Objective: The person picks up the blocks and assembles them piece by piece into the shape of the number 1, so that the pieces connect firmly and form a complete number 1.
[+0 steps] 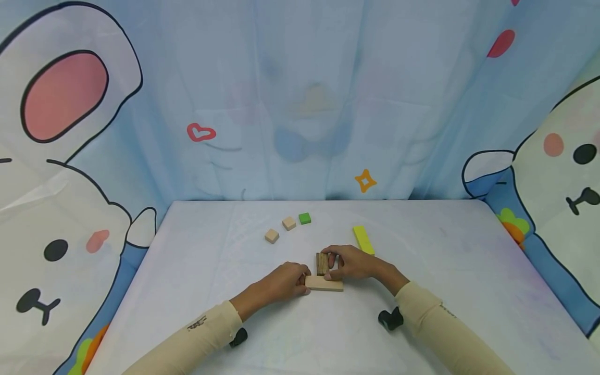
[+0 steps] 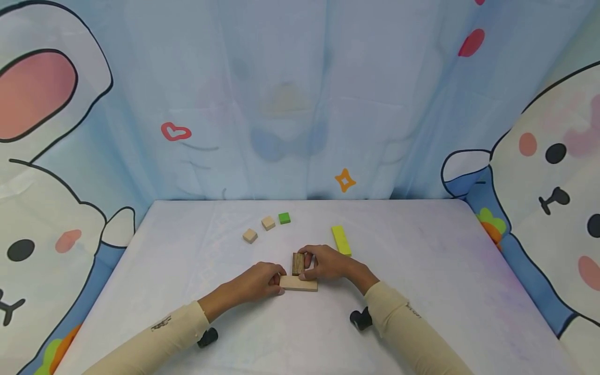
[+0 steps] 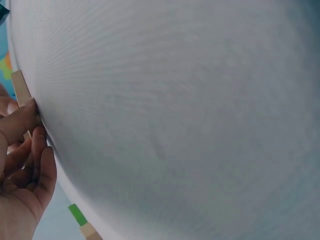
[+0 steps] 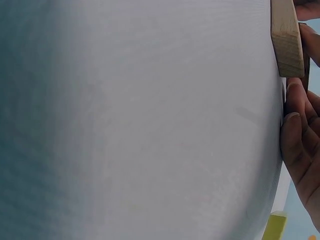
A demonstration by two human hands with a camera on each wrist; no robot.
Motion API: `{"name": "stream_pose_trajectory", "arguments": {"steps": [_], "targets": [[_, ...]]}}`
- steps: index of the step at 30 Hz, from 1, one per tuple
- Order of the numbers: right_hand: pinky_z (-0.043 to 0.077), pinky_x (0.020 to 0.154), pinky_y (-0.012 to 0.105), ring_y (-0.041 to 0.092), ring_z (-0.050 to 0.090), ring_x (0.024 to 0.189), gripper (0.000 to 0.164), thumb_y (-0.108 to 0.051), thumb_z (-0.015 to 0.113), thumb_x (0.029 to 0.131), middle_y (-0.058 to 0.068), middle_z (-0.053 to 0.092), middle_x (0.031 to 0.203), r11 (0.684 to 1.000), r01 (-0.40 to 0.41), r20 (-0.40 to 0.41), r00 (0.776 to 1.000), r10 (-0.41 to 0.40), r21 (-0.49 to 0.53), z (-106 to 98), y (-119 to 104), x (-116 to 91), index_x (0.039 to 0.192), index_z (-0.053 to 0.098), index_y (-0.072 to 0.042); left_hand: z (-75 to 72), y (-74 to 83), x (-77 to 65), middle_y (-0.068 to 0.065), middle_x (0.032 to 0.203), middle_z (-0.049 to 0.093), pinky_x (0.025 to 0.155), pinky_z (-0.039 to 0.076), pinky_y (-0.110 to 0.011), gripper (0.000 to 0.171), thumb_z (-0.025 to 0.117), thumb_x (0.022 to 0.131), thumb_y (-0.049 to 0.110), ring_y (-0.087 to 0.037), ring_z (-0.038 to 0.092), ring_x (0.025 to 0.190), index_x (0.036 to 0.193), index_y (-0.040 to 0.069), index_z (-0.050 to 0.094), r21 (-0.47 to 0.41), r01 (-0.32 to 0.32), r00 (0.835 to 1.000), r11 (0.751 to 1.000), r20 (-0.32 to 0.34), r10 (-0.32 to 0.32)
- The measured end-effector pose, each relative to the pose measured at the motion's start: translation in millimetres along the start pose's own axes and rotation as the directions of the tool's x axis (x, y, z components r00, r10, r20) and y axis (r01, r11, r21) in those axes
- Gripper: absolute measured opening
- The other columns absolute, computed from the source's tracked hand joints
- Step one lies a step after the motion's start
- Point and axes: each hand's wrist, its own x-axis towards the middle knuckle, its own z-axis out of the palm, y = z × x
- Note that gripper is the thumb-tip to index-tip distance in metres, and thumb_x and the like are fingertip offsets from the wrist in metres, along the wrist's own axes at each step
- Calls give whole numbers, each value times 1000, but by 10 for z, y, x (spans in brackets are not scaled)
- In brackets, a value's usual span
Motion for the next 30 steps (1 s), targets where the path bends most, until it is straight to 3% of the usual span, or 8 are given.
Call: {"name": "stream_pose_trajectory", "arguments": {"steps": [17,30], "targets": [[46,67,23,8,54,75,66,-34,78,88,-1,63,98,1000,12,15,1000,-12,-2,-12,-11,15,138,52,1,3,-12,10,8,75,58,59,41,-15,31,77,90,17,1,47,65,115,2,67,0,-3,1000,1000,-3,3],[45,69,24,10,54,76,66,-32,79,87,0,62,99,999,-35,24,999,35,-1,-19,-69,20,138,52,1,4,-15,13,8,76,59,60,42,-15,31,77,90,17,1,47,65,115,1,67,-6,-8,1000,1000,-6,8]]}}
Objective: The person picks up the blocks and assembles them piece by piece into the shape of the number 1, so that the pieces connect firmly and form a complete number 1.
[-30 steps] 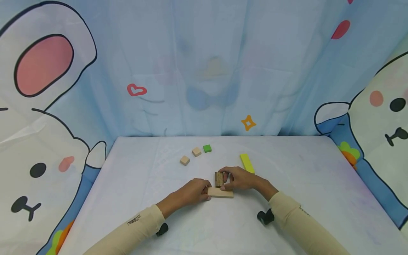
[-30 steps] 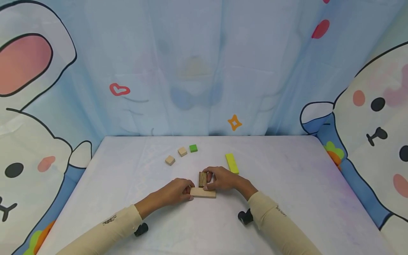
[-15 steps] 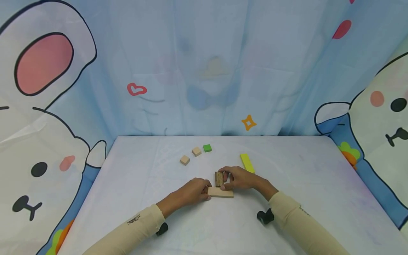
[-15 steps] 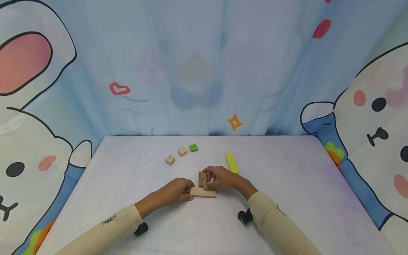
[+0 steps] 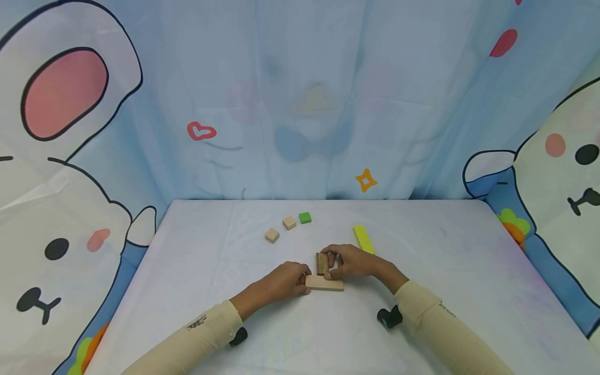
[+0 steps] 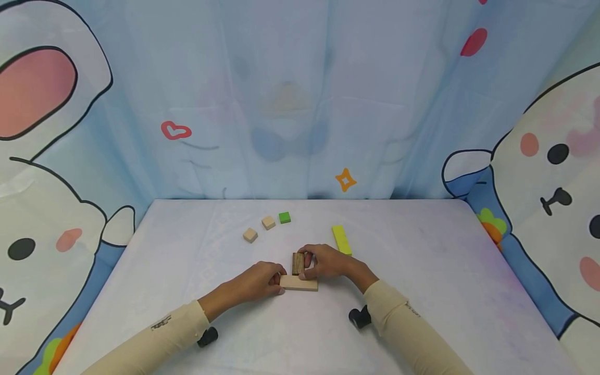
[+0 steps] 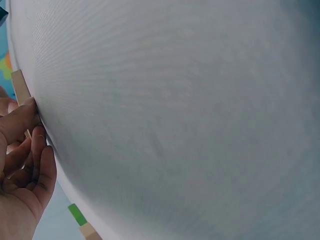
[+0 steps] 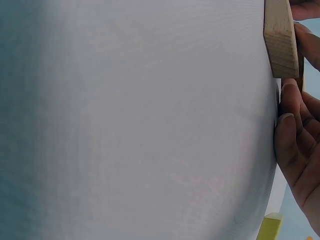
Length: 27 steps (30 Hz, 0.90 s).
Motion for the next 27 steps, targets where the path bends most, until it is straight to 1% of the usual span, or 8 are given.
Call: {"name": "stream_pose_trajectory", "arguments": {"steps": [10,19,24,27], "targets": [[45,68,24,12,54,77,66,-31,80,86,0,62,97,1000,-10,-4,1000,10,18,2,6,7,137,53,0,-2,5,-8,8,75,58,59,41,-15,28,77,90,16,1,47,66,112,2,68,-3,-7,1000,1000,-4,7],[47,68,25,12,55,78,66,-33,80,86,-1,61,98,999,-7,-4,1000,7,32,-10,15,4,137,54,-1,-12,26,-6,8,73,58,58,41,-15,30,78,89,16,1,47,64,114,2,68,6,9,1000,1000,-16,-9],[47,69,25,13,55,79,66,-33,80,86,-1,61,98,999,-10,1,1000,10,34,-12,18,8,138,54,-1,-10,28,-16,8,74,58,58,41,-15,31,78,89,16,1,46,64,115,2,68,16,4,1000,1000,-17,-4],[46,70,25,13,55,79,63,-32,79,87,-1,60,97,1000,-11,-3,1000,11,26,-11,21,12,137,55,-2,-9,24,-18,7,74,59,59,41,-15,32,78,89,16,1,47,64,115,1,68,16,-1,1000,1000,-17,1]]}}
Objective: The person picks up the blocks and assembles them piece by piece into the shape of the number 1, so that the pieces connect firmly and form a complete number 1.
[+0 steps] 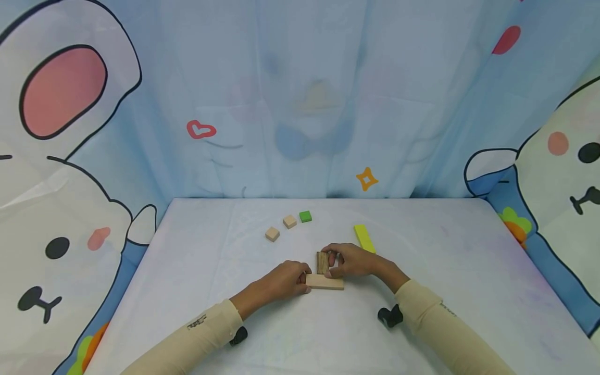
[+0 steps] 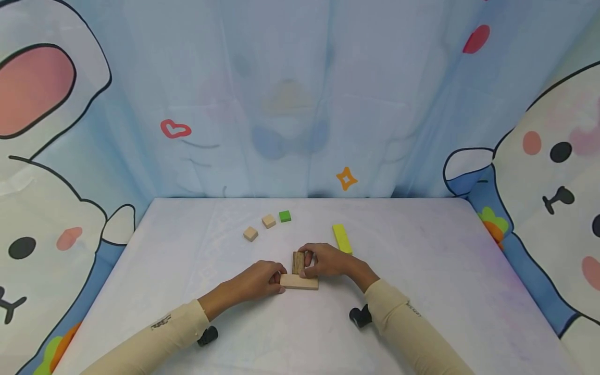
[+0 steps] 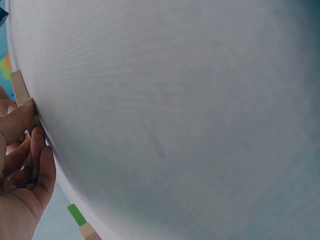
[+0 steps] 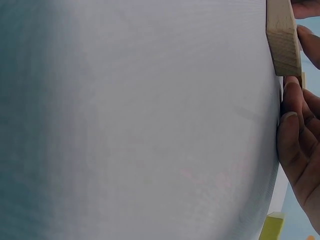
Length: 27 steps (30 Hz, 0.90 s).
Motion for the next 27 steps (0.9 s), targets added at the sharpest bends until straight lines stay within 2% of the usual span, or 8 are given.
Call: {"name": "stream_pose_trajectory", "arguments": {"steps": [12,19,27], "targets": [[46,70,24,11,55,78,57,-28,75,91,-1,61,96,999,29,-4,1000,-29,-15,2,15,4,136,55,0,-7,-1,7,8,73,58,58,41,-15,32,77,89,16,1,46,63,115,1,68,-10,3,1000,1000,4,-3],[46,71,25,11,54,80,56,-26,74,91,0,61,97,1000,20,-9,1000,-20,-17,12,31,9,137,55,0,-15,20,14,8,73,58,58,41,-15,31,77,90,17,1,46,63,115,1,68,-11,15,1000,1000,14,-15],[47,70,24,10,56,78,58,-31,72,93,-3,62,98,999,18,-14,1000,-18,-32,-25,3,-49,140,53,-3,-14,29,16,8,73,58,58,42,-16,30,77,89,17,1,47,63,114,2,69,-7,29,999,1000,24,-29]]}}
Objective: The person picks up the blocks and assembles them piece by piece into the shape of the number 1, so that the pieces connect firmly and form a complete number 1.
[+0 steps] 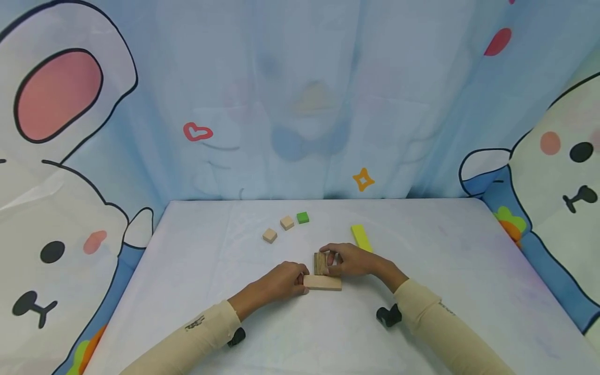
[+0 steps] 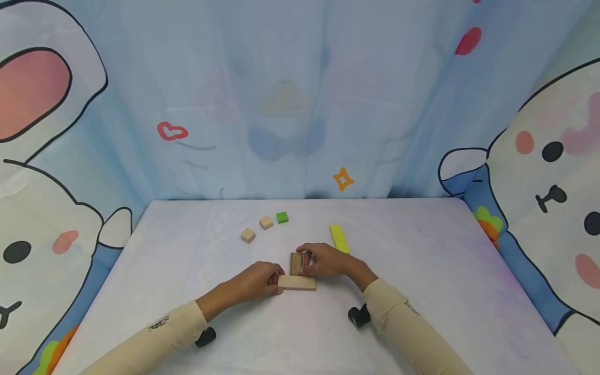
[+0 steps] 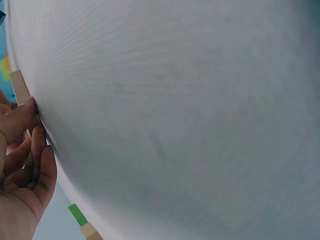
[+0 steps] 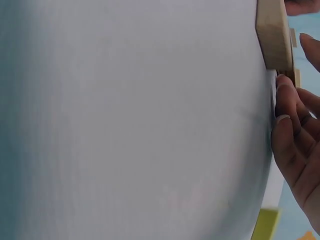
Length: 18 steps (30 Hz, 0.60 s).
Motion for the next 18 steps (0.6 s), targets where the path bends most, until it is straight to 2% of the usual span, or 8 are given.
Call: {"name": "stream_pose_trajectory", "arguments": {"steps": [6,18], "targets": [[50,67,25,9,59,75,58,-32,72,93,-4,64,96,1000,20,-50,999,-21,-18,-93,82,-59,140,53,-5,-12,5,-7,8,74,59,59,42,-16,31,77,89,17,0,47,64,115,2,68,5,6,1000,1000,3,-6],[51,62,29,15,63,70,60,-34,73,92,0,63,97,1000,-7,-105,994,8,12,-264,167,-170,141,52,-6,15,0,5,7,74,59,60,43,-16,31,78,89,17,0,48,65,115,2,69,-6,14,1000,1000,3,-14]]}}
